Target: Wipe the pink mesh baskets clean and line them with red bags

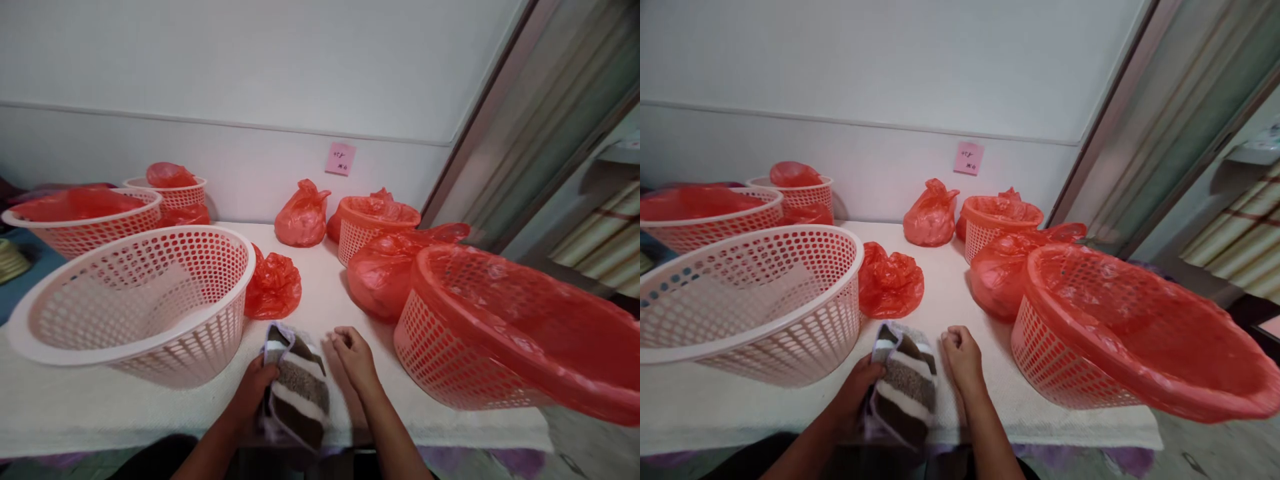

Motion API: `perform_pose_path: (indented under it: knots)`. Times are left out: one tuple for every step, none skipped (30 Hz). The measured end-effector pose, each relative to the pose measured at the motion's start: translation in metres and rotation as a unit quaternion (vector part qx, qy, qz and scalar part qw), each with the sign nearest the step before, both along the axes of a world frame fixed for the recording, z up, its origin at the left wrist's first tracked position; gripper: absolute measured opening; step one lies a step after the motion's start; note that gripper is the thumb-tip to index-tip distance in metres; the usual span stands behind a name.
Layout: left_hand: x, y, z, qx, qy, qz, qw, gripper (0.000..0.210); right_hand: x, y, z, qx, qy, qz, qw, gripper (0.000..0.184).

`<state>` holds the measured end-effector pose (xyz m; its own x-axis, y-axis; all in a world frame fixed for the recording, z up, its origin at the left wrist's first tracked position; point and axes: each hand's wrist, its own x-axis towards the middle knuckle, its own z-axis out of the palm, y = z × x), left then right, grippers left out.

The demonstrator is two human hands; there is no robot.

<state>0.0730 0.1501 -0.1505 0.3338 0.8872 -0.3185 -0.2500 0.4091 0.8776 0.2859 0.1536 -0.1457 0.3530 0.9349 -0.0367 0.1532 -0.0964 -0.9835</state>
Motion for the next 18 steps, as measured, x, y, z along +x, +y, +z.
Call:
perform_pose_path:
  knots:
    - [-0.001, -0.001, 0.002, 0.002, -0.015, 0.014, 1.0, 0.03, 0.0, -0.001, 0.002, -0.009, 0.005, -0.004, 1.0, 0.034]
    - [-0.003, -0.002, 0.004, 0.009, -0.025, 0.027, 0.999, 0.029, -0.002, -0.004, 0.004, -0.022, 0.021, 0.012, 0.999, 0.038]
    - [-0.003, -0.002, 0.006, 0.015, -0.036, 0.037, 0.999, 0.028, -0.006, -0.008, 0.008, -0.04, 0.057, 0.05, 0.996, 0.042]
    - [-0.004, -0.002, 0.008, 0.02, -0.05, 0.043, 0.998, 0.028, -0.011, -0.013, 0.012, -0.062, 0.113, 0.101, 0.986, 0.046]
    - [-0.003, -0.003, 0.011, 0.024, -0.063, 0.045, 0.997, 0.029, -0.017, -0.017, 0.015, -0.086, 0.183, 0.156, 0.967, 0.049]
    - [-0.002, -0.003, 0.013, 0.028, -0.076, 0.044, 0.996, 0.031, -0.023, -0.022, 0.019, -0.111, 0.257, 0.205, 0.938, 0.052]
    - [-0.001, -0.003, 0.016, 0.03, -0.086, 0.038, 0.995, 0.033, -0.028, -0.025, 0.021, -0.132, 0.327, 0.242, 0.904, 0.053]
    - [0.0, -0.004, 0.018, 0.032, -0.093, 0.032, 0.995, 0.036, -0.033, -0.027, 0.023, -0.144, 0.379, 0.261, 0.876, 0.053]
    - [0.001, -0.004, 0.019, 0.034, -0.097, 0.029, 0.994, 0.038, -0.036, -0.028, 0.024, -0.143, 0.409, 0.26, 0.863, 0.051]
    - [0.002, -0.003, 0.019, 0.038, -0.099, 0.028, 0.994, 0.04, -0.039, -0.027, 0.023, -0.133, 0.424, 0.248, 0.861, 0.049]
    - [0.003, -0.003, 0.018, 0.047, -0.098, 0.034, 0.994, 0.044, -0.04, -0.025, 0.022, -0.113, 0.429, 0.227, 0.867, 0.048]
    - [0.003, -0.002, 0.016, 0.058, -0.093, 0.046, 0.993, 0.048, -0.041, -0.023, 0.021, -0.09, 0.423, 0.197, 0.88, 0.048]
    - [0.003, -0.001, 0.013, 0.07, -0.084, 0.064, 0.992, 0.055, -0.042, -0.02, 0.019, -0.067, 0.409, 0.162, 0.895, 0.048]
    - [0.002, 0.001, 0.01, 0.081, -0.073, 0.084, 0.991, 0.063, -0.042, -0.017, 0.018, -0.046, 0.391, 0.128, 0.91, 0.047]
    - [0.002, 0.002, 0.006, 0.09, -0.061, 0.1, 0.989, 0.069, -0.043, -0.015, 0.016, -0.031, 0.371, 0.105, 0.922, 0.046]
    - [0.002, 0.003, 0.003, 0.097, -0.051, 0.11, 0.988, 0.072, -0.043, -0.014, 0.015, -0.021, 0.35, 0.096, 0.932, 0.045]
    - [0.001, 0.003, 0.001, 0.101, -0.044, 0.112, 0.987, 0.07, -0.045, -0.013, 0.014, -0.016, 0.333, 0.099, 0.938, 0.046]
    - [0.001, 0.003, 0.0, 0.103, -0.042, 0.107, 0.988, 0.063, -0.046, -0.014, 0.013, -0.015, 0.321, 0.112, 0.94, 0.047]
